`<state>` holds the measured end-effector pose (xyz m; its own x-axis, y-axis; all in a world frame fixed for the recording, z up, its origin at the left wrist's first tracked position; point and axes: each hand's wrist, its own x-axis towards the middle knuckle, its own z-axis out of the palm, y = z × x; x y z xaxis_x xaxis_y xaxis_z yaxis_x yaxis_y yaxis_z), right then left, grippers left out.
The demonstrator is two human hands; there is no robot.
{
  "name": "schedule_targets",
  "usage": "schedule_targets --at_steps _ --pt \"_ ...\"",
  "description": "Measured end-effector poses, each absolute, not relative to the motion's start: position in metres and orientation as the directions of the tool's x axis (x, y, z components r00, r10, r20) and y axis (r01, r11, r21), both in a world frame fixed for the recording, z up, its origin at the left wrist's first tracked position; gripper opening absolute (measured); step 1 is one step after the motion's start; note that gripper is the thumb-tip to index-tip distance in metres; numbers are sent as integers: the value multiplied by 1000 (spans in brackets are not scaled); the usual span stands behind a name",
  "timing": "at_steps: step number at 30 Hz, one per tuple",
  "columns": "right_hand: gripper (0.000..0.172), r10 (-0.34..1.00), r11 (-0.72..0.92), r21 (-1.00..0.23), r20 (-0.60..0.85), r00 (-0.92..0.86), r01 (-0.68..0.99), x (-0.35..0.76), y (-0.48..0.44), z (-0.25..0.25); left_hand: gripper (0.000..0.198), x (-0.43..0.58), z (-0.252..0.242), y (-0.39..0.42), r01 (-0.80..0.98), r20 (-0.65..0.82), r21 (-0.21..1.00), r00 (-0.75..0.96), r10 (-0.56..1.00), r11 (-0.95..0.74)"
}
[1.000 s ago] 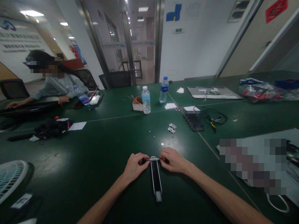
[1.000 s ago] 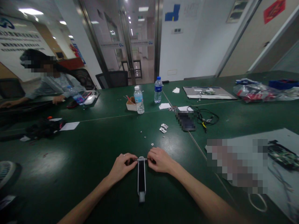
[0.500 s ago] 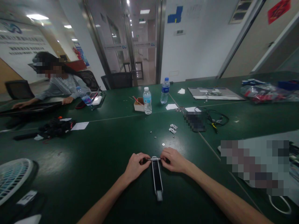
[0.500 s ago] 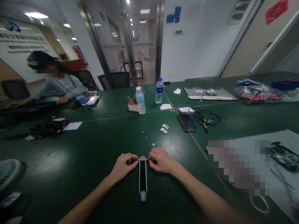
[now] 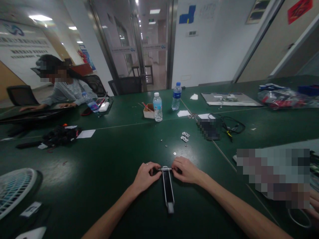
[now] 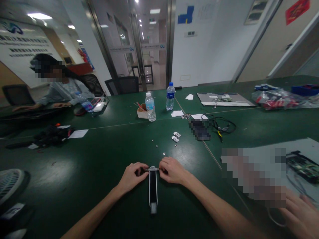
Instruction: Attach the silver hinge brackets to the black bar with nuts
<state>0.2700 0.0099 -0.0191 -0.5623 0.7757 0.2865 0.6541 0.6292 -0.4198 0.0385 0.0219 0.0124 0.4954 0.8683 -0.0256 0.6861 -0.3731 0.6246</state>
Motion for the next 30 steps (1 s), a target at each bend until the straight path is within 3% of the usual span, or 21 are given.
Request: schedule_targets --at_steps 30 --pt "6 772 634 -418 300 -560 651 269 9 -18 14 37 4 23 672 -6 632 502 865 -386"
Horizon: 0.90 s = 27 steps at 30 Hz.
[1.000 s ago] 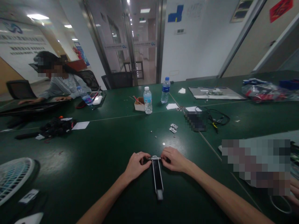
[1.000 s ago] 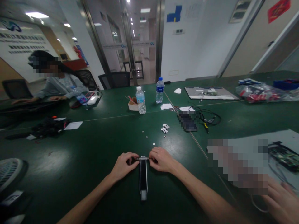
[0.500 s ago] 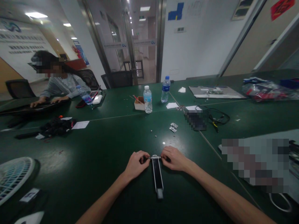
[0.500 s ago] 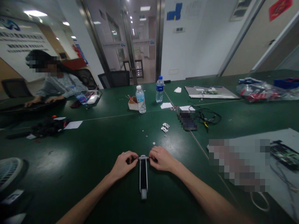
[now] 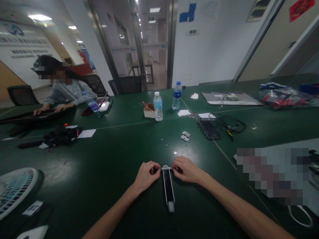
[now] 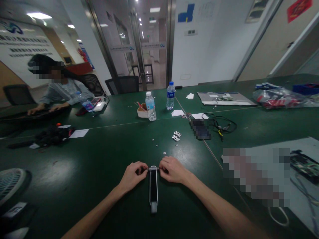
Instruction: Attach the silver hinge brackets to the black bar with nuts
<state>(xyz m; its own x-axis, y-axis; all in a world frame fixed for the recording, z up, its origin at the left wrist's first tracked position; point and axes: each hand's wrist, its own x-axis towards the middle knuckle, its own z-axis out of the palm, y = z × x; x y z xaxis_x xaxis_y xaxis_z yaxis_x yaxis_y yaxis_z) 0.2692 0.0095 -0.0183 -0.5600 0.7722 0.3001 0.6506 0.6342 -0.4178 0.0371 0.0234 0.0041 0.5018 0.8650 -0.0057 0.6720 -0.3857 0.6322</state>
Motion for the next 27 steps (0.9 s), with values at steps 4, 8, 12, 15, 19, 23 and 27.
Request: schedule_targets --at_steps 4,8,12,15,19,23,27 --pt "6 770 637 -416 302 -562 649 269 10 -18 13 38 3 23 677 0 624 499 866 -390" --pt "7 762 646 -416 311 -568 640 270 10 -19 12 40 3 22 688 4 611 494 870 -393" --pt "8 763 645 -410 310 -567 644 270 10 -21 11 43 4 20 706 6 591 481 877 -391" --pt "9 762 647 -405 312 -568 646 270 10 -23 9 48 5 17 733 12 568 447 894 -374" --pt "10 764 645 -402 315 -563 650 269 11 -21 8 53 7 14 762 13 546 408 913 -348" --pt "10 769 638 -413 296 -567 649 269 10 -19 8 54 8 14 762 7 547 411 912 -347" --pt "9 772 634 -416 294 -563 652 270 10 -19 10 52 8 16 753 11 555 418 908 -353"
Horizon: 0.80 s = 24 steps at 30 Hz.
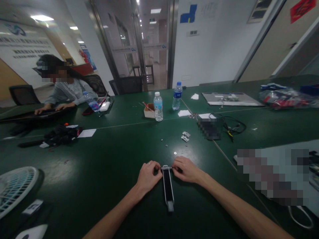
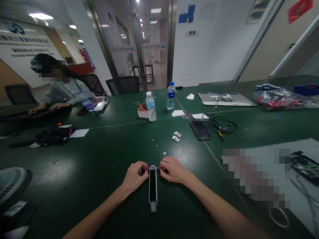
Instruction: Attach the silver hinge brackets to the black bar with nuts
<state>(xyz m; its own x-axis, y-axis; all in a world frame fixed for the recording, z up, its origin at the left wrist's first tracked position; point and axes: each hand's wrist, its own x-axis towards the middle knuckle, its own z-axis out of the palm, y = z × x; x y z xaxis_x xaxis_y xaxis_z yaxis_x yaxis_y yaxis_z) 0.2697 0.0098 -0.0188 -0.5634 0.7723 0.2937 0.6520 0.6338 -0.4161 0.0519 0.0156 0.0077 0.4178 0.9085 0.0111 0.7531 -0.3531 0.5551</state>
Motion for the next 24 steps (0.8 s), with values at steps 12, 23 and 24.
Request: schedule_targets --at_steps 12,23,24 --pt "9 774 632 -416 297 -559 654 268 10 -19 10 49 7 16 724 22 586 435 900 -364" --pt "9 776 628 -431 290 -560 647 269 10 -18 12 48 6 17 724 -13 602 430 903 -336" --pt "9 777 628 -429 290 -559 649 269 11 -19 12 48 5 17 723 -15 603 434 901 -338"
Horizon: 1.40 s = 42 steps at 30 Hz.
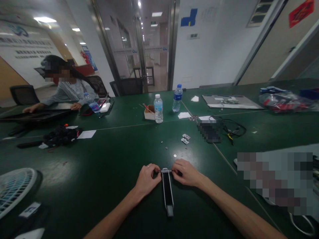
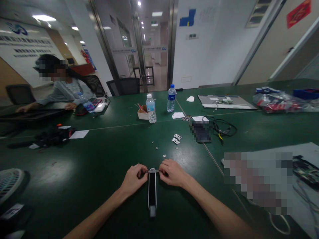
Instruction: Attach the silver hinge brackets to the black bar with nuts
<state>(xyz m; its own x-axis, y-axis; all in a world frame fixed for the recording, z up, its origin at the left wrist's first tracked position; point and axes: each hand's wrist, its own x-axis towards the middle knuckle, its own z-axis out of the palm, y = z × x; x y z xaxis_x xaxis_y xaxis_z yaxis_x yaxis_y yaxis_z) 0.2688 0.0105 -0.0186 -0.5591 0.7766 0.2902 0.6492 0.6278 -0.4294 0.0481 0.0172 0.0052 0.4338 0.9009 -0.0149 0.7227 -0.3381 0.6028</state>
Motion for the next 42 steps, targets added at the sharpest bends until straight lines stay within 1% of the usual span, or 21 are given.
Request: schedule_targets --at_steps 7,10,13,17,20,22,24,27,30,32,37,42 --pt "7 773 632 -414 280 -568 655 269 11 -21 17 40 0 23 681 -28 633 495 869 -368" --pt "6 771 636 -385 274 -575 669 268 11 -23 18 36 1 25 649 -45 655 545 837 -388" --pt "8 767 641 -339 256 -589 688 266 10 -23 16 36 4 26 647 -62 656 559 827 -389" --pt "10 758 650 -293 193 -623 701 266 9 -14 18 38 3 25 651 -55 653 551 833 -388" --pt "14 757 641 -310 107 -644 702 276 13 5 22 37 1 24 667 -63 643 535 842 -376" --pt "23 811 566 -325 55 -582 758 288 22 19 25 36 0 24 677 -79 640 528 845 -363" --pt "29 901 420 -310 29 -433 853 304 37 30 27 36 0 24 677 -86 644 526 846 -355" --pt "27 983 183 -221 8 -186 958 327 65 35 27 35 0 24 667 -83 659 524 848 -348" --pt "27 1000 11 -169 -22 -15 985 339 93 30 27 36 3 23 662 -84 669 519 851 -338" --pt "25 999 -44 -167 -32 39 985 340 105 24 26 36 6 21 663 -81 673 508 858 -329" --pt "16 995 -103 -182 -37 98 978 333 114 15 21 37 10 18 650 -70 690 497 865 -318" --pt "19 995 -98 -210 8 102 973 331 106 21 21 36 8 19 655 -90 693 492 866 -301"
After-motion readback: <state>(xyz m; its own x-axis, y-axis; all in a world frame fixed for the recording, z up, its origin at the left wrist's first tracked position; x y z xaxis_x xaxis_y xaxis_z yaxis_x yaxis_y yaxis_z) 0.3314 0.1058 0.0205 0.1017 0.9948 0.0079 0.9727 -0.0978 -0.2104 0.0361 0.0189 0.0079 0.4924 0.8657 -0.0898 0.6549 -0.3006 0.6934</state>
